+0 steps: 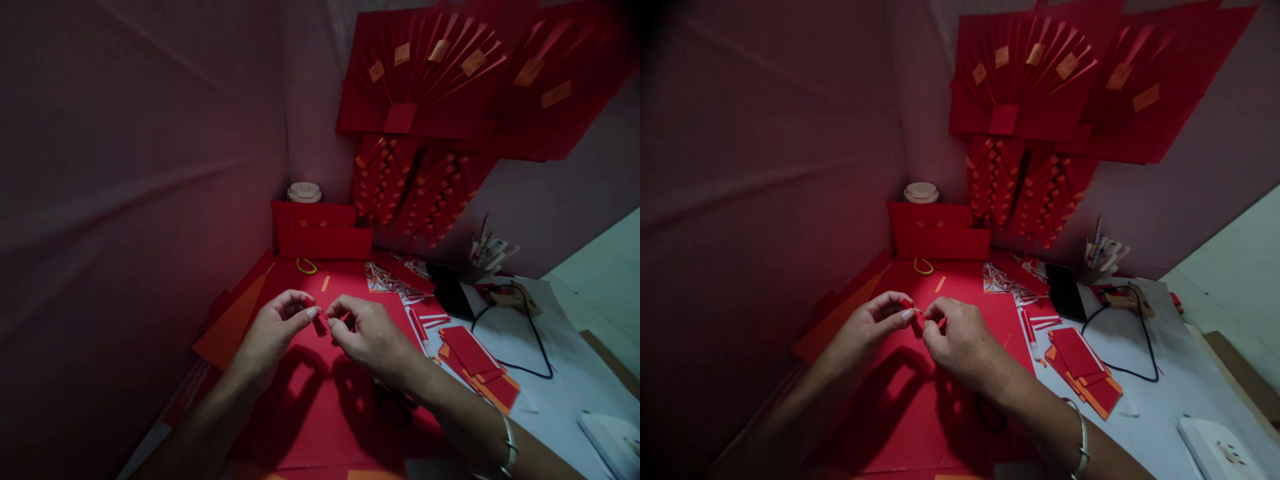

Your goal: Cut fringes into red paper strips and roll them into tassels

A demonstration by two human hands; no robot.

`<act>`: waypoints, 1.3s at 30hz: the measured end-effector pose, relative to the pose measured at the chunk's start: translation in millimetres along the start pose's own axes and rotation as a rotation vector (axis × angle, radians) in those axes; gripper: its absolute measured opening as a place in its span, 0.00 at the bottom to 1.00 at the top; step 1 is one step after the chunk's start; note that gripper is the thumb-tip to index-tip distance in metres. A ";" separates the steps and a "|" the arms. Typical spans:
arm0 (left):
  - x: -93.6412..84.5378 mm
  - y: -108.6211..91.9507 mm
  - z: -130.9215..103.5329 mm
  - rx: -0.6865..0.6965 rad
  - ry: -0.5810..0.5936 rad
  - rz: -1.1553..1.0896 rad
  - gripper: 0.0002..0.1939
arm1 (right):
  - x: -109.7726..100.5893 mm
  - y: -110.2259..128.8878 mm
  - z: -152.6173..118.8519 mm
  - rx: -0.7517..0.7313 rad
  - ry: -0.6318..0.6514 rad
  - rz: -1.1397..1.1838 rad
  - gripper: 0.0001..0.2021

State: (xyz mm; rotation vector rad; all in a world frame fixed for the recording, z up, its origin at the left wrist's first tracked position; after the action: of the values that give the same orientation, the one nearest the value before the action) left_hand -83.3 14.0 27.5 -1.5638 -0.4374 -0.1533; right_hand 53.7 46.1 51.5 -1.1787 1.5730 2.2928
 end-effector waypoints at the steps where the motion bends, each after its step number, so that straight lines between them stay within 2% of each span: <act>1: 0.3 0.4 0.4 -0.002 0.007 0.003 0.10 | 2.1 -1.9 0.0 0.017 0.028 0.039 0.05; 7: 2.3 -3.5 -0.2 0.015 0.054 -0.007 0.11 | 13.9 -3.1 -1.0 0.087 0.219 0.289 0.06; 12: 11.3 -12.6 -9.5 0.026 0.128 -0.037 0.09 | 11.0 6.3 -6.6 0.096 0.263 0.314 0.09; 16: 16.6 -20.1 -20.4 0.017 0.139 -0.056 0.09 | -2.0 -1.4 -21.4 0.111 0.177 0.154 0.14; 20: 15.3 -29.8 -29.4 0.008 0.087 -0.071 0.10 | -19.7 -26.4 -50.2 0.128 0.002 -0.202 0.07; 21: 13.8 -31.9 -30.5 0.011 0.072 -0.073 0.10 | -22.0 -33.3 -59.5 0.135 -0.030 -0.293 0.08; 25: 6.3 -32.8 -30.5 -0.001 0.034 -0.099 0.11 | -15.9 -54.9 -97.2 0.144 -0.028 -0.518 0.12; 29: 1.5 -30.3 -28.2 -0.007 0.005 -0.131 0.11 | -8.1 -63.6 -123.3 0.136 -0.024 -0.621 0.15; 33: 2.4 -25.5 -24.2 -0.036 -0.018 -0.119 0.12 | -5.3 -65.8 -130.4 0.118 -0.072 -0.675 0.19; 39: -2.6 -5.3 -13.0 -0.090 -0.013 -0.075 0.13 | 0.5 -66.4 -126.8 0.038 -0.142 -0.704 0.15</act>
State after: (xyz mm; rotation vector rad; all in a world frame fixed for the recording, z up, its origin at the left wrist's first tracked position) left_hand -85.3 0.6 32.2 -1.6380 -0.5057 -0.2237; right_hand 153.3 -29.9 -17.8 -1.2617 0.9336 1.8186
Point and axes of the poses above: each hand's wrist, its own z-axis towards the middle knuckle, its own x-axis out of the palm, y = z × x, the point moved 8 cm from there along z, towards the middle knuckle, and after that the axes turned 11 degrees about -z, right-handed, at the moved point
